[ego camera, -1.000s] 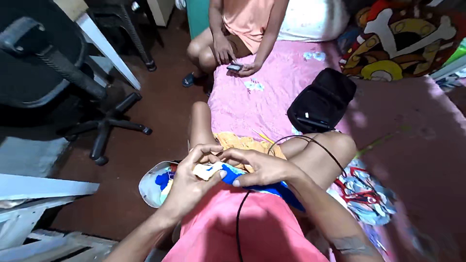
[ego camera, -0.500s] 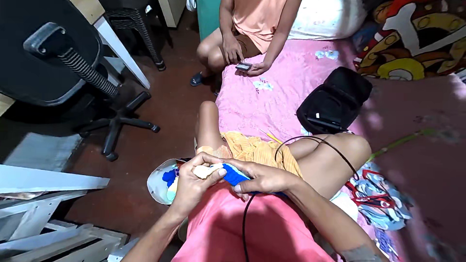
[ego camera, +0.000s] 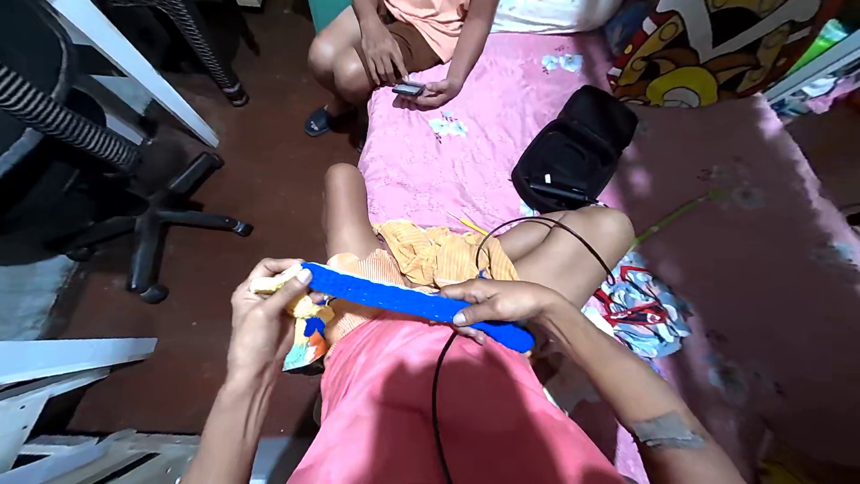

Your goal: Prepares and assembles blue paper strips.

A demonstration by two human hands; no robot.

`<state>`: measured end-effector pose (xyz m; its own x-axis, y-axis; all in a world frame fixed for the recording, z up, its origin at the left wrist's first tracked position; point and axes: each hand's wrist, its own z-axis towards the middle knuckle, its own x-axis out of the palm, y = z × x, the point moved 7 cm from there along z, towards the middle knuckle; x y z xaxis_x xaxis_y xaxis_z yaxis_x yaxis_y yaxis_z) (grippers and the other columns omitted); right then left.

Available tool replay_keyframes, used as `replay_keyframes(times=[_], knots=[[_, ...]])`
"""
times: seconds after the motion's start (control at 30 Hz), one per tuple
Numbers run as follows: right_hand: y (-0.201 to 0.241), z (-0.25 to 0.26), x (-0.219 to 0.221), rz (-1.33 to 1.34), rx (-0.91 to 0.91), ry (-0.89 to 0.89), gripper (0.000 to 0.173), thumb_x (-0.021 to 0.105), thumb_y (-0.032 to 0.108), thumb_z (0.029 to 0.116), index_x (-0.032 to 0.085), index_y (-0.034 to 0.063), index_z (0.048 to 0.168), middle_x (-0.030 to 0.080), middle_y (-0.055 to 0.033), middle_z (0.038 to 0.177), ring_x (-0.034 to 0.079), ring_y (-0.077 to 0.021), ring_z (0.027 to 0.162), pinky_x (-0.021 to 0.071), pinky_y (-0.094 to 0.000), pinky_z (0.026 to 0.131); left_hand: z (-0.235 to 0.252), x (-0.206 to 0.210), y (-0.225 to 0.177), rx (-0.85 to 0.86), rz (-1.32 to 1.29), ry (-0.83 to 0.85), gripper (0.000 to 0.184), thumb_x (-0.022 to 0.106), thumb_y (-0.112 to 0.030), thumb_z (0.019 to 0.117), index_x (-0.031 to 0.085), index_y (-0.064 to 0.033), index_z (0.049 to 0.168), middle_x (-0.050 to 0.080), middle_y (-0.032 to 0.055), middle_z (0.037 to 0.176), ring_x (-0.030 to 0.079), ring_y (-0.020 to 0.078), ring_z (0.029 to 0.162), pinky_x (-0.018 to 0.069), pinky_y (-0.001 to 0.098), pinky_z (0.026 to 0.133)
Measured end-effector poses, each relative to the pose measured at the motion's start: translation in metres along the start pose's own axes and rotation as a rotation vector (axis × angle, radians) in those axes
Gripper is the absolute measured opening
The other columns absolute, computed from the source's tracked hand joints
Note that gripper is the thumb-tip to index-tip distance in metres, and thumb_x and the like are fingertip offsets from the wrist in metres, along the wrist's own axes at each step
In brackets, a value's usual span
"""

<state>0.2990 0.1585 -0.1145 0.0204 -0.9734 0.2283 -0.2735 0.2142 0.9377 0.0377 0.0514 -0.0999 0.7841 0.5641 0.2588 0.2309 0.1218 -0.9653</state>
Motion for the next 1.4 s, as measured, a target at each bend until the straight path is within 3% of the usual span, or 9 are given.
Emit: replay_keyframes(times=[0.53, 0.67, 0.7, 0.8, 0.93, 1.07, 1.2, 1.3, 1.4], knots=[[-0.001, -0.021, -0.004, -0.192, 0.148, -0.101, 0.016, 0.045, 0.006, 0.1054, 0.056, 0.0000, 0.116, 0.061, 0.0015, 0.078, 0.057, -0.0008, 0.064, 0.0498, -0.0187, 0.062, 0.005, -0.046, 0.005, 0.074, -0.092, 0.082, 0.014, 0.073, -0.015, 0.0883, 0.075, -0.0235, 0.099, 0.075, -0.0057, 0.090, 0.071, 0.0041, 0.078, 0.0612, 0.0224, 0.070], [0.000, -0.017, -0.005, -0.238, 0.170, -0.089, 0.019, 0.043, 0.010, 0.1072, 0.057, -0.0007, 0.115, 0.060, 0.0007, 0.078, 0.056, -0.0008, 0.063, 0.0491, -0.0189, 0.061, 0.014, -0.070, 0.036, -0.140, 0.378, 0.006, 0.017, 0.061, 0.000, 0.0862, 0.065, -0.0109, 0.099, 0.072, -0.0010, 0.083, 0.069, 0.0081, 0.067, 0.0608, 0.0249, 0.062], [-0.001, -0.011, -0.003, -0.260, 0.175, -0.074, 0.019, 0.043, 0.010, 0.1074, 0.057, -0.0009, 0.114, 0.060, 0.0003, 0.077, 0.055, -0.0013, 0.061, 0.0483, -0.0193, 0.059, 0.018, -0.070, 0.044, -0.174, 0.702, 0.065, 0.018, 0.067, -0.001, 0.0871, 0.065, -0.0053, 0.104, 0.071, 0.0025, 0.090, 0.069, 0.0114, 0.075, 0.0605, 0.0304, 0.070], [0.001, 0.004, 0.000, -0.298, 0.214, -0.048, 0.020, 0.044, 0.010, 0.1073, 0.059, -0.0011, 0.113, 0.058, -0.0002, 0.074, 0.054, -0.0023, 0.059, 0.0473, -0.0205, 0.059, 0.019, -0.031, 0.051, -0.033, 1.240, 0.283, 0.044, 0.078, -0.018, 0.0892, 0.065, 0.0048, 0.125, 0.061, 0.0329, 0.125, 0.056, 0.0547, 0.118, 0.0411, 0.0767, 0.094], [0.004, 0.010, 0.000, -0.320, 0.252, -0.056, 0.021, 0.044, 0.012, 0.1070, 0.060, -0.0007, 0.114, 0.059, -0.0005, 0.076, 0.054, -0.0027, 0.061, 0.0476, -0.0221, 0.060, -0.018, 0.094, 0.029, 0.252, 1.021, 0.693, 0.052, 0.055, -0.041, 0.1012, 0.062, -0.0029, 0.137, 0.058, 0.0184, 0.142, 0.052, 0.0362, 0.136, 0.0402, 0.0584, 0.112], [0.008, 0.008, 0.001, -0.393, 0.204, -0.075, 0.024, 0.045, 0.012, 0.1059, 0.063, -0.0030, 0.113, 0.060, -0.0047, 0.081, 0.054, -0.0066, 0.067, 0.0483, -0.0280, 0.066, -0.035, 0.154, 0.043, 0.086, 0.819, 1.115, 0.049, 0.049, -0.041, 0.1053, 0.059, -0.0059, 0.138, 0.068, 0.0136, 0.122, 0.064, 0.0255, 0.116, 0.0480, 0.0487, 0.103], [0.002, 0.006, 0.000, -0.355, 0.231, -0.083, 0.023, 0.045, 0.012, 0.1070, 0.062, -0.0016, 0.113, 0.060, -0.0024, 0.075, 0.054, -0.0051, 0.062, 0.0483, -0.0258, 0.061, -0.028, 0.146, 0.055, -0.011, 0.858, 1.101, 0.040, 0.056, -0.040, 0.1032, 0.067, -0.0042, 0.117, 0.069, 0.0115, 0.093, 0.066, 0.0231, 0.086, 0.0526, 0.0463, 0.081], [0.004, 0.009, 0.000, -0.375, 0.239, -0.073, 0.022, 0.046, 0.014, 0.1072, 0.062, -0.0018, 0.111, 0.061, -0.0035, 0.075, 0.055, -0.0067, 0.062, 0.0488, -0.0275, 0.062, -0.026, 0.137, 0.051, -0.021, 0.927, 1.036, 0.038, 0.058, -0.038, 0.1022, 0.067, -0.0023, 0.092, 0.059, 0.0085, 0.073, 0.057, 0.0215, 0.069, 0.0456, 0.0439, 0.067], [0.004, 0.005, -0.001, -0.380, 0.202, -0.050, 0.019, 0.050, 0.013, 0.1058, 0.061, -0.0022, 0.110, 0.062, -0.0044, 0.078, 0.057, -0.0059, 0.064, 0.0503, -0.0256, 0.063, -0.022, 0.125, 0.041, 0.005, 0.861, 0.974, 0.035, 0.058, -0.034, 0.1014, 0.066, -0.0042, 0.085, 0.054, 0.0023, 0.067, 0.050, 0.0121, 0.062, 0.0413, 0.0346, 0.061]])
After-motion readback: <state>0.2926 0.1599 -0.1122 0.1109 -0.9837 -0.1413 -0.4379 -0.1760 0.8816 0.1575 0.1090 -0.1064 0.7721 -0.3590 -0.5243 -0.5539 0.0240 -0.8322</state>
